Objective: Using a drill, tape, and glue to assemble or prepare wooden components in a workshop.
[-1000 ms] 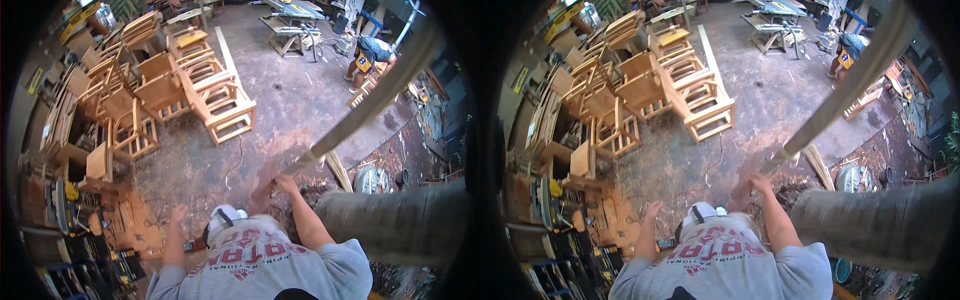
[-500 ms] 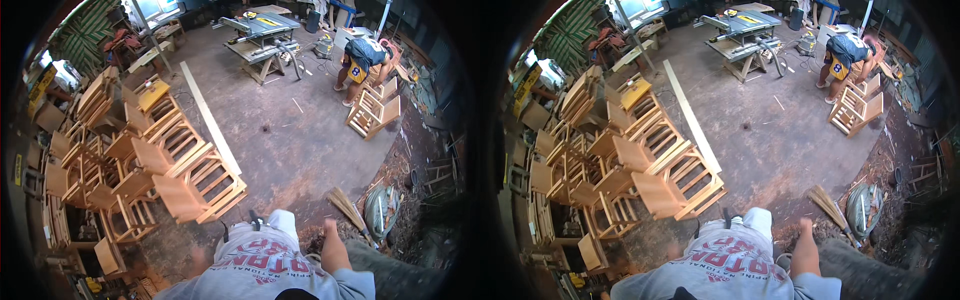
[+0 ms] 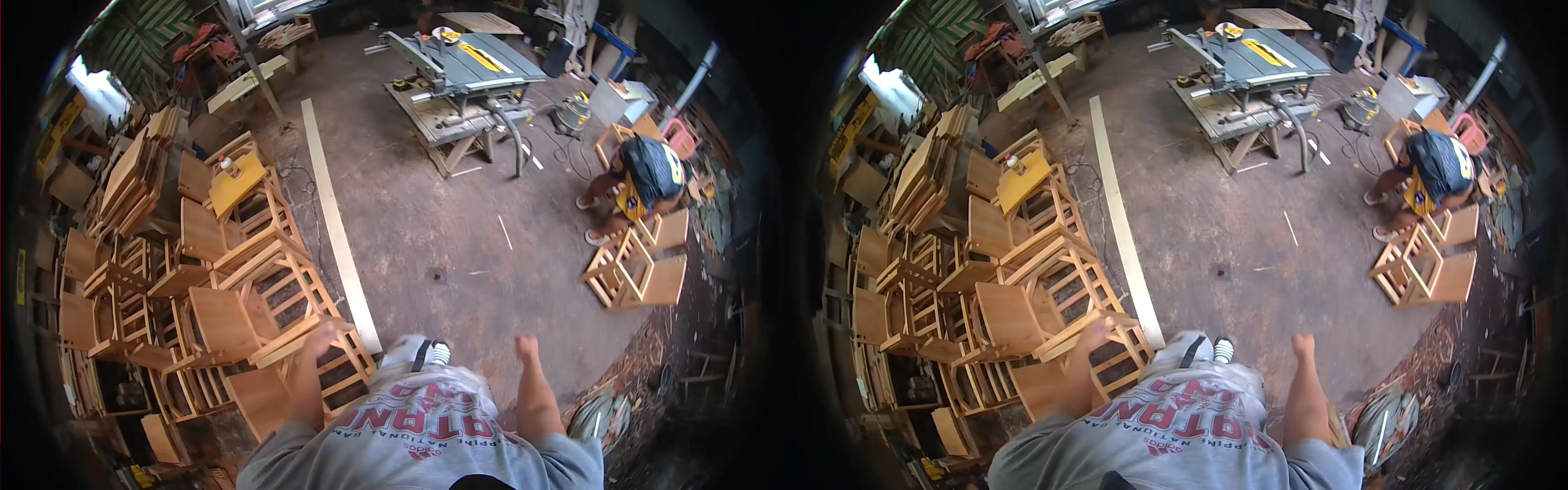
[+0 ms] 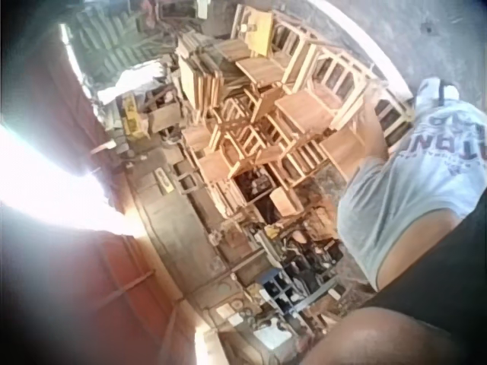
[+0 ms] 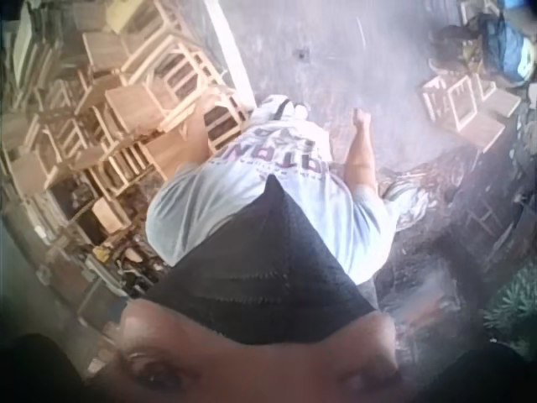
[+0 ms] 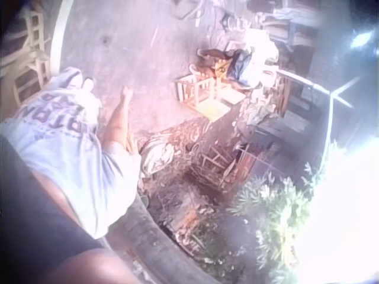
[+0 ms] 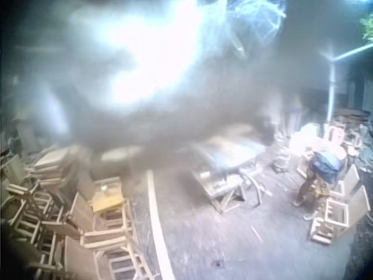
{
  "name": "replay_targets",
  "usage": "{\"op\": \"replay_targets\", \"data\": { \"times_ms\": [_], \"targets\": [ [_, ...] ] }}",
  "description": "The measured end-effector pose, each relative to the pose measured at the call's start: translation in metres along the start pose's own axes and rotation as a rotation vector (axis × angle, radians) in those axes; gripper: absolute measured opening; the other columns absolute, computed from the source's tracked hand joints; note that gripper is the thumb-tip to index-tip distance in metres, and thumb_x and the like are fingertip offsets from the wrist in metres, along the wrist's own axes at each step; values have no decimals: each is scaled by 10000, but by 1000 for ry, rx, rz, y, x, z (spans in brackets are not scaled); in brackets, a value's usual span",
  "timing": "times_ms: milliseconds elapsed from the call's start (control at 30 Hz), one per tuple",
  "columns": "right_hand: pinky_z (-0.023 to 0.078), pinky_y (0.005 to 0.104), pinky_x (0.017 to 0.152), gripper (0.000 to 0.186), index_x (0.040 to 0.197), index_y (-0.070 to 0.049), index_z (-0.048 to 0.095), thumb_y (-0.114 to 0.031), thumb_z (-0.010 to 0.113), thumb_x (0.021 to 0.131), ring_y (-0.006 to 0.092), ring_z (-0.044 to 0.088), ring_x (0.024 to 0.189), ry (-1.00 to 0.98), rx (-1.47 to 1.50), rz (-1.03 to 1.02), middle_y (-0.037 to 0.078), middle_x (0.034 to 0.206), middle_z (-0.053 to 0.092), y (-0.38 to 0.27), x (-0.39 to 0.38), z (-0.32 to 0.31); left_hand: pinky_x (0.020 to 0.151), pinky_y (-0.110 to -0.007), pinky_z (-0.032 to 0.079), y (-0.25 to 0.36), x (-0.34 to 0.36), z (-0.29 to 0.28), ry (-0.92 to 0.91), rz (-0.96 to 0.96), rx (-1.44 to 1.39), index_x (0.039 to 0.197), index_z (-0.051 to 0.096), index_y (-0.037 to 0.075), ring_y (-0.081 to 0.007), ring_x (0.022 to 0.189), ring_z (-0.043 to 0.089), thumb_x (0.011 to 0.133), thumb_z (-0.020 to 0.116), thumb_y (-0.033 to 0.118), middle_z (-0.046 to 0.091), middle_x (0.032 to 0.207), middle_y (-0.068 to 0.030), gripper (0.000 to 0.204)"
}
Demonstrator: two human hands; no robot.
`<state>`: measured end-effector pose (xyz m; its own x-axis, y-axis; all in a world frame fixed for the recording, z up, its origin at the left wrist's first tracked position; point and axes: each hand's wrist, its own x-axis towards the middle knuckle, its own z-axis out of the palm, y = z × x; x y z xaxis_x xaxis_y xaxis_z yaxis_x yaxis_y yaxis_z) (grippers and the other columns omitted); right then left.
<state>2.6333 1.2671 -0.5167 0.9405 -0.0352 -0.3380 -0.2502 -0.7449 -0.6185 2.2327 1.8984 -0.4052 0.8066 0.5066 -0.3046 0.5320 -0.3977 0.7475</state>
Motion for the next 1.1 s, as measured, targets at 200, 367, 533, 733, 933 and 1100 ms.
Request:
{"op": "replay_targets", "data": {
  "times_ms": [200,367,533,733,933,1100],
  "targets": [
    [528,406,927,413,1084,-51,751,-306,646,777,376,691,1052,-325,-126,-390,230,1053,724,-491,179,120,842,-379,532,-89,25,48,248,-523,-443,1147,655,-3,-246,927,669,958,633,276,691,1116,-146,338],
    [537,389,906,427,1158,-82,731,-297,645,799,351,706,1021,-603,-37,-495,204,1065,734,-707,246,271,741,-394,519,-92,166,-16,203,-430,-879,1178,637,8,-239,828,641,952,624,261,664,994,-111,340],
    [548,362,795,349,1148,-74,714,-201,682,825,252,719,909,-738,-444,-797,157,965,755,-825,296,349,770,-437,543,-72,312,-124,474,-879,-1169,1081,685,20,-264,1001,698,921,629,335,723,1112,-170,358],
    [554,378,790,386,1170,-75,700,-228,697,816,274,719,872,-707,-54,-626,171,995,744,-1025,370,402,920,-376,514,32,769,-409,456,-415,-185,1223,674,35,-270,1060,683,921,630,375,715,1138,-185,456],
    [561,389,763,384,1186,-80,695,-227,690,831,303,725,868,-680,-142,-742,179,1011,738,-1248,510,477,942,-354,508,93,1065,-573,532,-257,-308,1205,677,30,-284,1089,674,925,645,371,706,1168,-181,443],
    [549,400,829,418,1233,-99,672,-254,687,846,334,711,949,-696,-292,-956,181,1049,727,-1483,621,566,979,-427,497,24,1123,-622,284,-432,-106,1173,697,29,-331,1131,661,902,649,414,706,1165,-202,473]
  ]
}}
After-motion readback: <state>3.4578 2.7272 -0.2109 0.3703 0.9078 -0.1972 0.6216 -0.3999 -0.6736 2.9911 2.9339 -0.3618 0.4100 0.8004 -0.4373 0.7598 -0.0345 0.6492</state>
